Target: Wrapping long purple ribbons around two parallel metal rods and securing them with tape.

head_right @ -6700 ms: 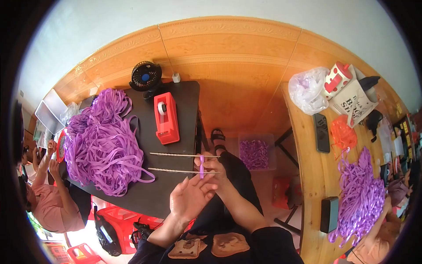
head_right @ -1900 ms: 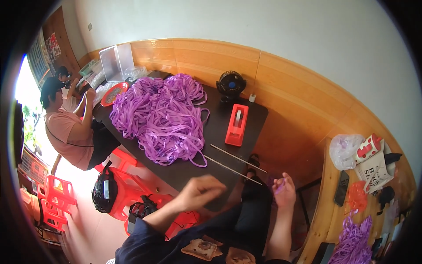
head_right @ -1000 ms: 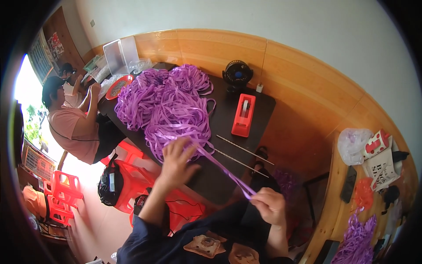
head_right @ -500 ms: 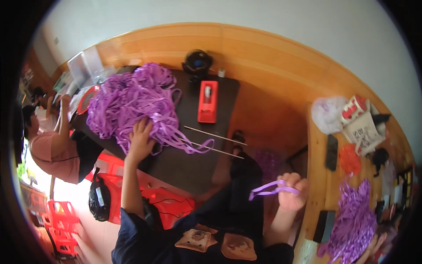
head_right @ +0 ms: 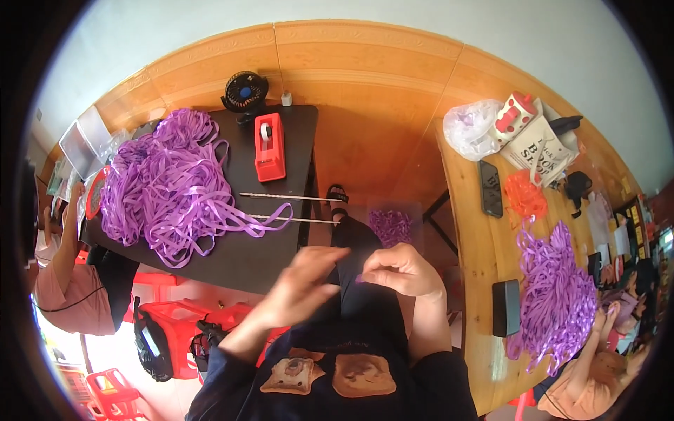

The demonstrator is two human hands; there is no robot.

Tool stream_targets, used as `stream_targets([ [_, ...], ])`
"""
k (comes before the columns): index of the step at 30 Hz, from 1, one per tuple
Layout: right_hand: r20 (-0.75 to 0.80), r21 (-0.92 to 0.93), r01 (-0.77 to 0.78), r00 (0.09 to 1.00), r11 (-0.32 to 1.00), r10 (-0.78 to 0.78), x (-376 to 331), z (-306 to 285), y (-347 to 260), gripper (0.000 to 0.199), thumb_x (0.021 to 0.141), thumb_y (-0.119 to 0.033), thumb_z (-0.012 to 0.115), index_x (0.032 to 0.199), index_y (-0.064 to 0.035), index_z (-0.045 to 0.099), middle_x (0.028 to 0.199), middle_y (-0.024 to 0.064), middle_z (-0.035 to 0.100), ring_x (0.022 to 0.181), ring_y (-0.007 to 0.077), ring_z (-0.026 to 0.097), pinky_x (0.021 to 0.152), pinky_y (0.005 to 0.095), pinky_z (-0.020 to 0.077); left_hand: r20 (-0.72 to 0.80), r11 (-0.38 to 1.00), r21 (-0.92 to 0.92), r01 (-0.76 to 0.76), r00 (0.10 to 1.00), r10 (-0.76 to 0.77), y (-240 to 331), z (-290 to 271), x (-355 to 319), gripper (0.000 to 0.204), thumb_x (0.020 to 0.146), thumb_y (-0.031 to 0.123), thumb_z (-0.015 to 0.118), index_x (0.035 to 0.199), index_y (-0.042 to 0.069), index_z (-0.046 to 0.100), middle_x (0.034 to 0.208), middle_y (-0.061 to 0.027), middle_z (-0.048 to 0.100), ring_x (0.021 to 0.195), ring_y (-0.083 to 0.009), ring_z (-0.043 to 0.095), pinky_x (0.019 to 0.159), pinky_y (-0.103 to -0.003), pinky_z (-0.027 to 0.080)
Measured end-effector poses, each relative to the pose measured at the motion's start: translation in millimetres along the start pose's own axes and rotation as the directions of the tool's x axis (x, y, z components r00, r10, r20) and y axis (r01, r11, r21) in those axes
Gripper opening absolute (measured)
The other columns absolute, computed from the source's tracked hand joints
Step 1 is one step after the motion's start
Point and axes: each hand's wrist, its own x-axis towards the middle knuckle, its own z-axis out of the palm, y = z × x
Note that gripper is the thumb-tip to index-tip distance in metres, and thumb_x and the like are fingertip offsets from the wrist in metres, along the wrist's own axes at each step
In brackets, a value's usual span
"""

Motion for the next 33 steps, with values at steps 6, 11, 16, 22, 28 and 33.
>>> stream_targets([
  [6,0.033,-0.078,0.036,0.999,0.996,-0.033,-0.1,-24.3,-10.0,0.004,0.084,-0.001,0.066,0.081,0.0011,0.064,0.069,0.0062,0.064,0.06,0.0121,0.058,0.056,0.024,0.0414,0.393,0.528,-0.736,0.423,0.903,-0.175,-41.0,41.8,-2.2,0.024,0.095,0.006,0.053,0.116,-0.004,0.06,0.094,-0.0064,0.067,0.092,-0.0123,0.06,0.088,-0.027,0.044],
  [11,-0.117,0.086,-0.094,0.988,0.992,0.104,-16.9,-45.5,10.8,0.006,0.086,-0.001,0.064,0.08,-0.0014,0.063,0.065,-0.0022,0.055,0.056,0.0027,0.045,0.05,0.0198,0.0326,0.369,0.378,-0.801,0.465,0.88,-0.3,-47.9,39.0,-11.5,0.018,0.091,0.007,0.06,0.101,-0.006,0.067,0.079,-0.0097,0.067,0.077,-0.0165,0.063,0.076,-0.027,0.049],
  [16,-0.356,-0.318,-0.101,0.934,0.943,-0.021,-5.9,-22.7,31.7,0.029,0.074,0.003,0.071,0.102,-0.0008,0.063,0.093,0.0013,0.06,0.058,0.0034,0.043,0.056,0.0186,0.0361,0.313,0.428,-0.762,0.487,0.855,-0.414,-43.3,34.4,-8.1,0.015,0.087,0.006,0.066,0.098,-0.003,0.069,0.075,-0.0054,0.067,0.07,-0.0082,0.061,0.067,-0.02,0.047],
  [22,-0.121,-0.142,0.103,0.985,0.985,-0.12,-5.0,29.3,25.7,0.046,0.066,0.01,0.066,0.111,-0.002,0.062,0.117,0.0112,0.062,0.076,0.0142,0.061,0.061,0.0256,0.0459,0.151,0.719,-0.501,0.482,0.866,-0.476,-21.1,28.8,-11.3,0.017,0.081,0.004,0.072,0.096,-0.002,0.069,0.073,-0.0024,0.065,0.064,-0.0042,0.057,0.056,-0.019,0.044],
  [28,-0.191,-0.54,0.241,0.898,0.807,-0.396,-1.8,51.1,44.5,0.029,0.064,0.004,0.068,0.092,-0.0014,0.064,0.088,0.0096,0.064,0.072,0.0272,0.063,0.06,0.0333,0.0467,-0.061,0.92,-0.242,0.308,0.942,-0.331,-19.1,32.2,-11.9,0.022,0.079,0.004,0.073,0.1,-0.001,0.068,0.074,-0.0016,0.067,0.066,-0.0047,0.058,0.058,-0.021,0.046],
  [33,-0.099,-0.81,0.207,0.874,0.549,-0.476,0.6,49.1,28.4,0.029,0.062,-0.001,0.07,0.09,-0.0024,0.065,0.089,0.0056,0.063,0.07,0.0192,0.062,0.055,0.0309,0.0427,0.066,0.763,-0.437,0.477,0.863,-0.501,-16.2,26.6,-13.8,0.028,0.08,0.001,0.071,0.108,-0.001,0.065,0.079,-0.005,0.069,0.074,-0.0077,0.064,0.067,-0.023,0.051],
])
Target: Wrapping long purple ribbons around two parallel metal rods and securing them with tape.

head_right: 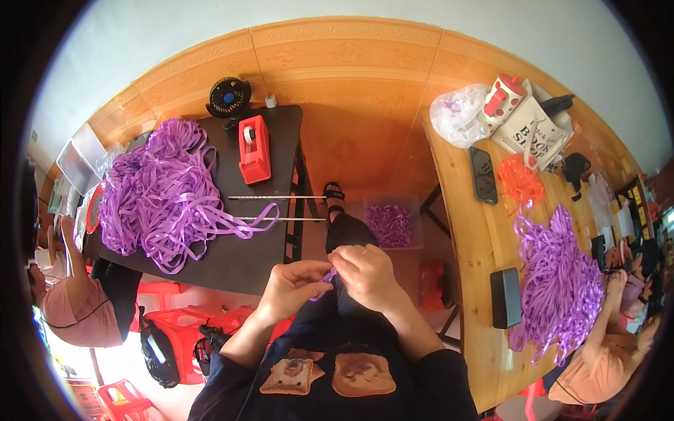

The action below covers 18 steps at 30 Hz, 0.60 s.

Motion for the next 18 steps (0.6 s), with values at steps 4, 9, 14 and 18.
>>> stream_targets([
  [4,0.085,-0.184,0.041,0.996,0.982,-0.026,0.2,-1.7,0.0,0.029,0.062,-0.003,0.071,0.09,-0.0024,0.066,0.093,0.0044,0.061,0.068,0.0167,0.059,0.054,0.0294,0.04,-0.04,0.995,-0.058,-0.075,0.997,0.073,-8.7,0.6,0.4,0.029,0.084,0.0,0.066,0.112,-0.002,0.063,0.08,-0.0075,0.07,0.078,-0.0091,0.065,0.071,-0.022,0.052],
  [9,0.092,-0.256,0.061,0.995,0.965,-0.038,5.7,-4.7,2.0,0.028,0.064,-0.004,0.071,0.091,-0.0025,0.066,0.094,0.0061,0.061,0.068,0.0186,0.057,0.056,0.0307,0.0406,-0.102,0.999,0.007,-0.036,0.994,0.037,-23.5,5.3,1.8,0.021,0.086,0.001,0.064,0.106,-0.005,0.064,0.077,-0.0087,0.07,0.073,-0.0097,0.066,0.068,-0.022,0.052],
  [14,0.051,-0.272,0.02,0.999,0.962,-0.006,6.0,9.9,22.0,0.03,0.065,-0.005,0.072,0.094,-0.0047,0.066,0.097,0.0087,0.06,0.073,0.0222,0.058,0.062,0.0341,0.04,-0.184,0.952,-0.303,-0.036,0.983,-0.021,-61.8,26.2,15.2,0.011,0.09,0.007,0.062,0.093,-0.003,0.066,0.076,-0.0099,0.069,0.067,-0.0119,0.065,0.063,-0.022,0.05],
  [18,-0.046,-0.251,-0.028,0.999,0.968,0.017,6.2,33.3,57.8,0.029,0.068,-0.004,0.069,0.096,-0.0048,0.066,0.097,0.0076,0.061,0.078,0.0229,0.059,0.067,0.0351,0.0388,-0.237,0.847,-0.52,-0.107,0.971,-0.022,-81.9,33.4,47.9,0.01,0.091,0.01,0.062,0.093,0.001,0.065,0.076,-0.0089,0.069,0.065,-0.014,0.066,0.059,-0.021,0.047],
])
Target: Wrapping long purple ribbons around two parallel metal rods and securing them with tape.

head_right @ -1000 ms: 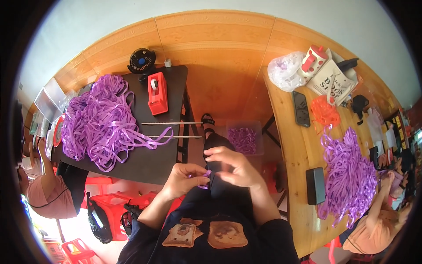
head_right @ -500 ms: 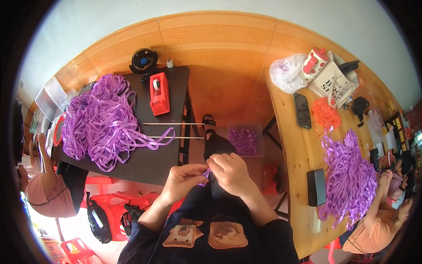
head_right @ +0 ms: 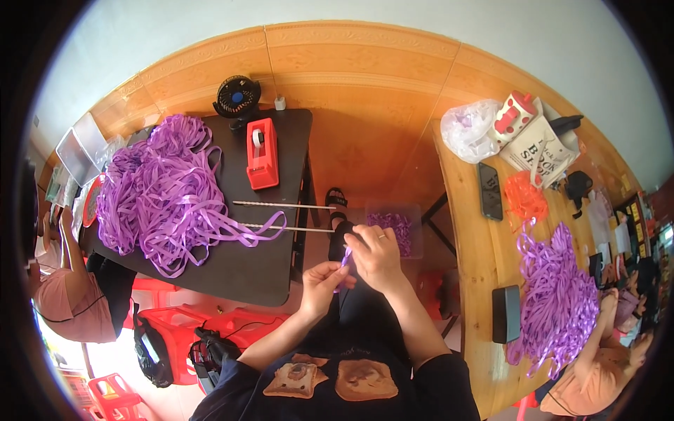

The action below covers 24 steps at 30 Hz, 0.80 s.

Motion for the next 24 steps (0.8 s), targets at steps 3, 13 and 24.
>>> stream_targets([
  [3,-0.033,0.028,-0.026,0.999,0.999,0.027,7.3,21.4,21.1,0.028,0.069,-0.002,0.067,0.097,-0.0047,0.066,0.096,0.0066,0.061,0.078,0.0213,0.059,0.068,0.0345,0.039,-0.03,0.998,-0.058,-0.009,1.0,0.007,-13.3,-10.0,26.6,0.009,0.091,0.009,0.061,0.095,0.001,0.064,0.077,-0.0099,0.069,0.064,-0.0154,0.066,0.058,-0.022,0.048],
  [13,-0.114,0.225,0.04,0.993,0.973,-0.014,60.0,70.9,61.6,0.034,0.066,0.004,0.066,0.097,-0.0106,0.069,0.098,0.0051,0.062,0.079,0.0192,0.059,0.068,0.0326,0.0403,-0.045,0.97,-0.107,-0.216,0.976,0.213,-25.7,-38.2,74.9,0.012,0.091,0.005,0.059,0.102,0.001,0.062,0.082,-0.0132,0.068,0.07,-0.0197,0.067,0.064,-0.03,0.056],
  [24,0.109,0.411,-0.171,0.984,0.895,0.138,32.7,134.9,54.0,0.026,0.072,-0.01,0.063,0.097,-0.008,0.066,0.103,0.0091,0.06,0.096,0.029,0.057,0.077,0.0398,0.0405,-0.299,0.946,-0.14,-0.293,0.923,0.242,-13.7,-27.8,83.3,0.007,0.091,0.009,0.06,0.096,0.003,0.06,0.085,-0.0069,0.066,0.076,-0.0144,0.061,0.072,-0.025,0.048],
])
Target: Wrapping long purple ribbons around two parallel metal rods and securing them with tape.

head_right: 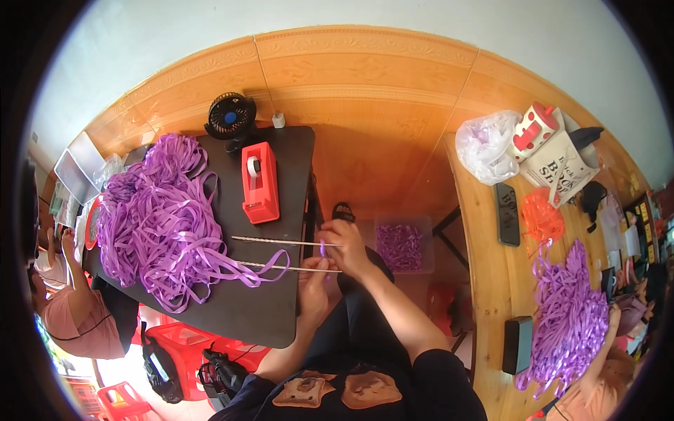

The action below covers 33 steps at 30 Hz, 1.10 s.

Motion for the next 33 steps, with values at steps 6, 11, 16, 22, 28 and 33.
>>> stream_targets([
  [6,0.03,0.155,-0.181,0.984,0.971,0.178,-74.9,19.8,-18.1,0.026,0.074,-0.015,0.063,0.098,-0.0041,0.065,0.105,0.0119,0.061,0.099,0.0318,0.056,0.081,0.0392,0.0418,0.039,0.972,0.206,0.116,0.991,-0.127,-2.5,-21.8,-49.8,0.004,0.09,0.005,0.061,0.091,0.002,0.063,0.084,-0.0031,0.064,0.075,-0.0089,0.059,0.072,-0.022,0.046],
  [11,0.233,0.395,-0.419,0.907,0.817,0.352,-128.7,17.8,-60.1,0.022,0.084,-0.014,0.061,0.101,-0.0015,0.067,0.107,0.0104,0.062,0.101,0.0246,0.058,0.088,0.0328,0.0433,0.183,0.925,0.269,0.27,0.928,-0.324,14.0,-50.2,-100.2,0.007,0.09,0.006,0.061,0.095,0.001,0.059,0.085,-0.0045,0.064,0.074,-0.0099,0.059,0.07,-0.022,0.047],
  [16,0.319,0.771,-0.509,0.829,0.384,0.459,-169.1,31.0,-100.8,0.017,0.087,-0.011,0.06,0.096,0.0021,0.067,0.096,0.0052,0.062,0.089,0.0115,0.056,0.079,0.0257,0.0443,0.173,0.911,0.174,0.374,0.899,-0.402,39.3,-57.0,-114.9,0.009,0.092,0.01,0.059,0.096,0.003,0.057,0.084,-0.0055,0.065,0.073,-0.0103,0.06,0.065,-0.02,0.044],
  [22,0.435,0.835,-0.545,0.737,0.075,0.517,-205.8,34.5,-126.8,0.018,0.094,-0.013,0.055,0.088,-0.001,0.067,0.073,-0.0011,0.06,0.07,0.0074,0.055,0.064,0.02,0.041,0.232,0.884,0.219,0.413,0.858,-0.458,59.3,-64.6,-125.6,0.006,0.091,0.007,0.059,0.094,0.002,0.058,0.082,-0.0068,0.066,0.07,-0.0123,0.062,0.063,-0.02,0.045],
  [28,0.569,0.712,-0.698,0.511,-0.075,0.645,-203.9,30.5,-131.6,0.018,0.091,-0.016,0.057,0.087,-0.0024,0.067,0.077,0.007,0.068,0.065,0.0125,0.062,0.059,0.021,0.0452,0.28,0.927,0.217,0.305,0.891,-0.358,87.9,-65.5,-147.4,0.002,0.088,-0.002,0.059,0.089,-0.002,0.061,0.088,-0.0129,0.068,0.075,-0.0124,0.061,0.069,-0.024,0.047],
  [33,0.541,0.635,-0.768,0.371,-0.078,0.755,-191.6,29.0,-140.9,0.018,0.088,-0.019,0.06,0.083,-0.0033,0.068,0.075,0.006,0.067,0.06,0.011,0.059,0.051,0.021,0.0427,0.265,0.939,0.255,0.229,0.918,-0.296,94.7,-75.7,-149.5,0.005,0.088,-0.002,0.059,0.091,0.0,0.062,0.093,-0.0084,0.066,0.08,-0.009,0.057,0.075,-0.022,0.044],
])
